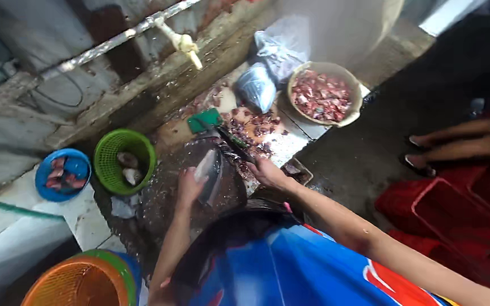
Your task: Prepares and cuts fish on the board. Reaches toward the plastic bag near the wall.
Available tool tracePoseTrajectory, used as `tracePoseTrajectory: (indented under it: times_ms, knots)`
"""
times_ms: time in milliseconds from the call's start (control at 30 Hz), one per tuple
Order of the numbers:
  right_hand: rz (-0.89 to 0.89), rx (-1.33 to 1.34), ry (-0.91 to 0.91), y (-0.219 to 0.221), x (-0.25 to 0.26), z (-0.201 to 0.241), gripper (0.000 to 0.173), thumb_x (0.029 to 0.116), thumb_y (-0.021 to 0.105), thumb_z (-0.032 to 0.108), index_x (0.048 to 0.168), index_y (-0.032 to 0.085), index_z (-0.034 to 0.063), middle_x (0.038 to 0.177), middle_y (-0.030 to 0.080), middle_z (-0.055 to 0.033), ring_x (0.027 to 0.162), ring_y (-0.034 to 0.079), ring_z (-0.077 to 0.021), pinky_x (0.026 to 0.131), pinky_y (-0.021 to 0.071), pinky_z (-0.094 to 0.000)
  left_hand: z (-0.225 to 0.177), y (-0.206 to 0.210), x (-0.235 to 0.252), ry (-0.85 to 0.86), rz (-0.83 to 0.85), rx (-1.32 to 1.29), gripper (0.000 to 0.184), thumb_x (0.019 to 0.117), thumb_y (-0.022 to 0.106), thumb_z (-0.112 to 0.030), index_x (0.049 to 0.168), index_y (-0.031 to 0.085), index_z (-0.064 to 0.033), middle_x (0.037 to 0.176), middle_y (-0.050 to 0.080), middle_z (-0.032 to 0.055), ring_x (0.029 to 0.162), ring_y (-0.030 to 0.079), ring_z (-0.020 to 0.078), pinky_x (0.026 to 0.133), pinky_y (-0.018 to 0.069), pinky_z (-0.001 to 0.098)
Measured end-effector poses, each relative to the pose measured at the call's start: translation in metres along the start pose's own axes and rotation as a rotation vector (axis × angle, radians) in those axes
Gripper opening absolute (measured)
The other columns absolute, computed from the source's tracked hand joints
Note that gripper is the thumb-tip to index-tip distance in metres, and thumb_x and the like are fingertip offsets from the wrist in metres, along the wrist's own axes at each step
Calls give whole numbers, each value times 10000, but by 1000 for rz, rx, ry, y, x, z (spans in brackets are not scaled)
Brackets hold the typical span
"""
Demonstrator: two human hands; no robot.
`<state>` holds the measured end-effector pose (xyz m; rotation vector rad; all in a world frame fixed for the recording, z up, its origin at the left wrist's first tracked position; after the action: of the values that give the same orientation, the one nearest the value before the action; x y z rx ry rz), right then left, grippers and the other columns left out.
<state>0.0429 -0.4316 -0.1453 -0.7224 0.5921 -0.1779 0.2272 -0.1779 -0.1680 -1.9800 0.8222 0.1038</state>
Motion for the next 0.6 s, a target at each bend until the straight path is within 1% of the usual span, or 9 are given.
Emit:
tracePoseTrajectory:
  times_ms: [100, 233, 267, 300, 367, 400, 467, 533, 600]
  knots:
    - [33, -42, -13, -9, -16, 6, 518, 1072, 387, 527, 1195, 590, 67, 864, 673, -140, 834, 701, -317, 781, 572, -550, -2, 16, -26, -21, -131, 33, 787, 892, 766, -451, 1479, 479, -13, 1428, 537, 280, 1358, 493, 443, 1152, 397, 583]
    - [54, -94, -12, -18, -27, 19, 492, 1066, 390, 559, 1116, 576, 106, 761, 623, -96, 720, 670, -283, 676, 560, -520, -25, 36, -41, 36, -223, 117, 1138, 759, 823, -615, 1573, 320, 1, 1586, 364, 275, 1446, 369, 480, 1175, 328, 632]
    - [47, -95, -16, -19, -28, 20, 490, 1064, 395, 559, 1112, 578, 107, 745, 619, -92, 697, 665, -277, 658, 559, -516, -29, 44, -42, 44, -200, 151, 1153, 748, 847, -582, 1592, 294, -23, 1630, 301, 255, 1481, 307, 480, 1184, 290, 653]
    - [40, -91, -25, -20, -28, 22, 485, 1064, 401, 554, 1109, 580, 106, 735, 615, -87, 679, 659, -269, 646, 556, -509, -31, 50, -41, 50, -172, 175, 1134, 757, 876, -485, 1607, 269, -43, 1664, 231, 241, 1511, 237, 484, 1186, 255, 679]
    - [41, -90, -64, -22, -31, 29, 462, 1067, 403, 533, 1112, 573, 106, 732, 606, -75, 665, 648, -250, 640, 557, -489, -25, 53, -41, 88, -134, 173, 1079, 783, 874, -325, 1617, 241, -63, 1692, 144, 224, 1539, 159, 477, 1183, 235, 690]
    - [60, -108, -91, -25, -35, 36, 454, 1071, 396, 517, 1129, 568, 102, 742, 607, -73, 677, 649, -246, 651, 559, -481, -18, 50, -44, 119, -139, 98, 1028, 806, 855, -315, 1612, 266, -70, 1693, 170, 200, 1545, 172, 446, 1198, 238, 668]
    - [132, -177, -136, -32, -49, 56, 441, 1078, 389, 483, 1176, 559, 88, 772, 624, -78, 718, 666, -245, 691, 568, -469, -3, 36, -53, 112, -262, -158, 831, 905, 760, -357, 1576, 364, -66, 1618, 379, 170, 1489, 357, 371, 1201, 331, 589]
    - [237, -269, -123, -35, -62, 79, 417, 1084, 397, 456, 1184, 551, 82, 804, 645, -99, 770, 689, -274, 724, 574, -485, 10, 25, -53, -11, -425, -274, 614, 1037, 545, -400, 1507, 440, -20, 1482, 516, 224, 1392, 479, 382, 1158, 401, 557]
    - [350, -373, -53, -29, -67, 93, 423, 1088, 389, 458, 1190, 547, 80, 860, 663, -128, 846, 705, -317, 760, 575, -521, 12, 24, -42, -112, -460, -219, 560, 1087, 389, -369, 1482, 440, 25, 1438, 516, 284, 1379, 460, 439, 1178, 324, 601]
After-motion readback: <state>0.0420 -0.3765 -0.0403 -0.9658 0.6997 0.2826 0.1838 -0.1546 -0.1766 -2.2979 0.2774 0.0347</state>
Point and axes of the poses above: each hand's wrist, its own x-axis towards the middle knuckle, its own y-axis out of the palm, z = x × y, the point moved 3 cm from there along x, towards the middle knuckle
